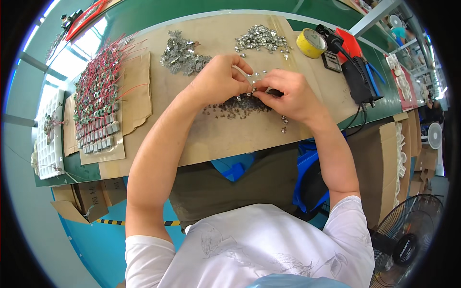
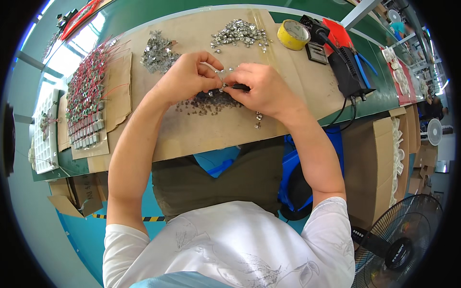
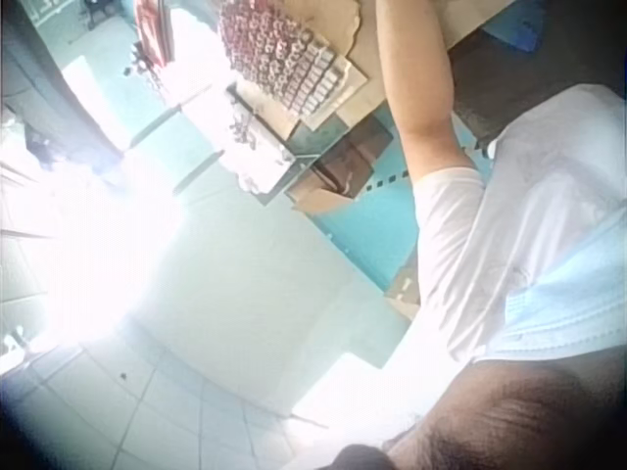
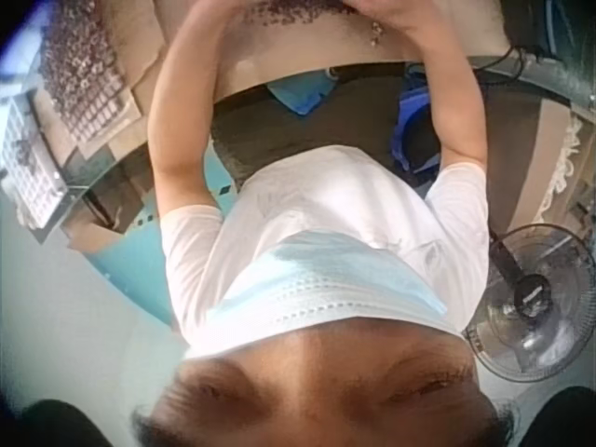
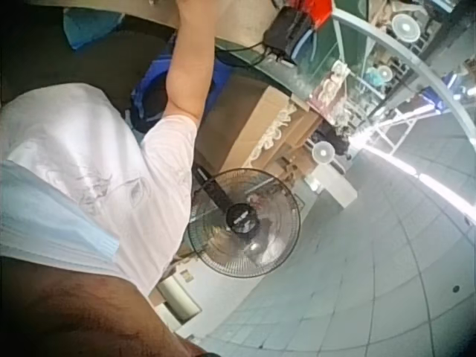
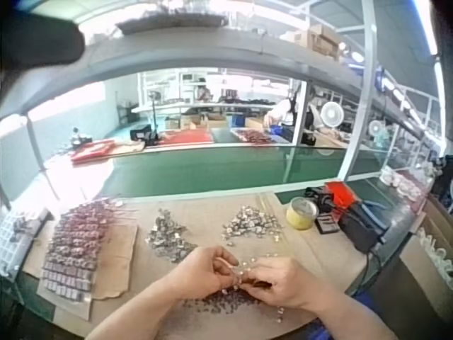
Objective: Assembling small metal components onto a wire frame at a factory workbench.
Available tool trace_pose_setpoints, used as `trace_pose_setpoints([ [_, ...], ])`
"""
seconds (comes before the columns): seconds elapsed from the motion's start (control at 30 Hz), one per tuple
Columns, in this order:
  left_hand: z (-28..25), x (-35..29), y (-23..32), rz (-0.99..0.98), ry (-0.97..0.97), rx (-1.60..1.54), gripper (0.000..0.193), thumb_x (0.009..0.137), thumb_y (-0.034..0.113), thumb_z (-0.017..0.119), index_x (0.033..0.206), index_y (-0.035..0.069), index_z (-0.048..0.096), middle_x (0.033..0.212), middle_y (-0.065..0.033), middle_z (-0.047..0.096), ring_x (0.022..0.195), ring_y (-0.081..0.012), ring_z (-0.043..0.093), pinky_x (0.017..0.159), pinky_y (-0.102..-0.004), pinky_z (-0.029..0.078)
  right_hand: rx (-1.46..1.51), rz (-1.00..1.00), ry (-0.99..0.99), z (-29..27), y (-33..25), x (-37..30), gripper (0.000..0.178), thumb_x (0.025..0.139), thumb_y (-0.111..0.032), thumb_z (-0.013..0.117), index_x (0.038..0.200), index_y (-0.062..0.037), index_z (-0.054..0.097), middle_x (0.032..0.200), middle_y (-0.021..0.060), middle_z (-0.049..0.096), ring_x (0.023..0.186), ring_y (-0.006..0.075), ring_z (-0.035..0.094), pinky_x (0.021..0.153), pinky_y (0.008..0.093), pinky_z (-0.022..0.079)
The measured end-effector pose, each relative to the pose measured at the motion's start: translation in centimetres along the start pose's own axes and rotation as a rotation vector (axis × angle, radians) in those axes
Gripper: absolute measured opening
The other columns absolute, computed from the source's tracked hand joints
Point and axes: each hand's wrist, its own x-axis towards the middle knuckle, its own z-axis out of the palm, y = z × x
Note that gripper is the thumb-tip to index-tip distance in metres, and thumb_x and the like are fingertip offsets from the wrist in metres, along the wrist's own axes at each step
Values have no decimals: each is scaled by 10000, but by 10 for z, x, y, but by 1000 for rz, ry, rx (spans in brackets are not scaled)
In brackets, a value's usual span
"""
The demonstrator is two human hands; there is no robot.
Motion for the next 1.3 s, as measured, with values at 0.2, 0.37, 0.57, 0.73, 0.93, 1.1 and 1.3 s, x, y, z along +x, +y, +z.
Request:
trace_pose_setpoints([
  [0.2, -5, 4, -9, 136, 132, 190, 227, 820, -5, 788, 1028, -43, 705, 841, -52, 737, 749, -96, 663, 690, -259, 548, -49, 39, -108, -5, 3, -1, 176, 820, -128, 831, 958, -32, 777, 851, 126, 700, 792, 333, 684, 712, 419, 569],
  [0.37, -11, -1, 2, 86, -52, 327, 237, 738, 12, 874, 898, -31, 705, 789, -51, 720, 723, -116, 666, 661, -278, 542, -105, 98, -90, -17, -1, -2, 162, 833, -137, 822, 947, -27, 787, 865, 140, 708, 807, 344, 681, 740, 431, 562],
  [0.57, -10, -5, 2, 71, -41, 365, 204, 750, 18, 864, 871, -30, 706, 740, -56, 704, 688, -126, 659, 640, -297, 532, 74, 269, -243, -52, -13, -28, 138, 820, -77, 833, 933, -27, 773, 814, 100, 702, 784, 264, 668, 696, 357, 516],
  [0.73, -9, -4, 5, 63, -51, 385, 200, 759, 22, 864, 866, -29, 703, 738, -52, 700, 685, -130, 650, 642, -305, 528, 88, 381, -248, -51, -24, -49, 169, 783, -71, 866, 915, -23, 773, 817, 81, 685, 739, 199, 658, 651, 330, 507],
  [0.93, -8, -4, 3, 42, -23, 400, 206, 754, 23, 875, 857, -26, 703, 738, -41, 695, 691, -126, 639, 649, -303, 527, 103, 387, -186, -45, -20, -61, 143, 792, -54, 860, 900, -19, 772, 834, 75, 680, 700, 172, 628, 625, 323, 501],
  [1.1, -9, -4, 4, 47, -18, 419, 201, 759, 18, 857, 879, -42, 708, 768, -111, 739, 721, -193, 718, 668, -350, 562, 105, 366, -176, -43, -19, -62, 127, 794, -49, 854, 883, -23, 767, 811, 74, 676, 692, 169, 623, 624, 322, 500],
  [1.3, 3, 0, 12, 104, 18, 357, 270, 712, 73, 912, 891, 4, 722, 739, -59, 709, 664, -138, 631, 636, -306, 516, 73, 295, -62, -43, -16, -58, 102, 820, -74, 830, 887, -43, 759, 806, 79, 681, 730, 207, 644, 653, 335, 515],
])
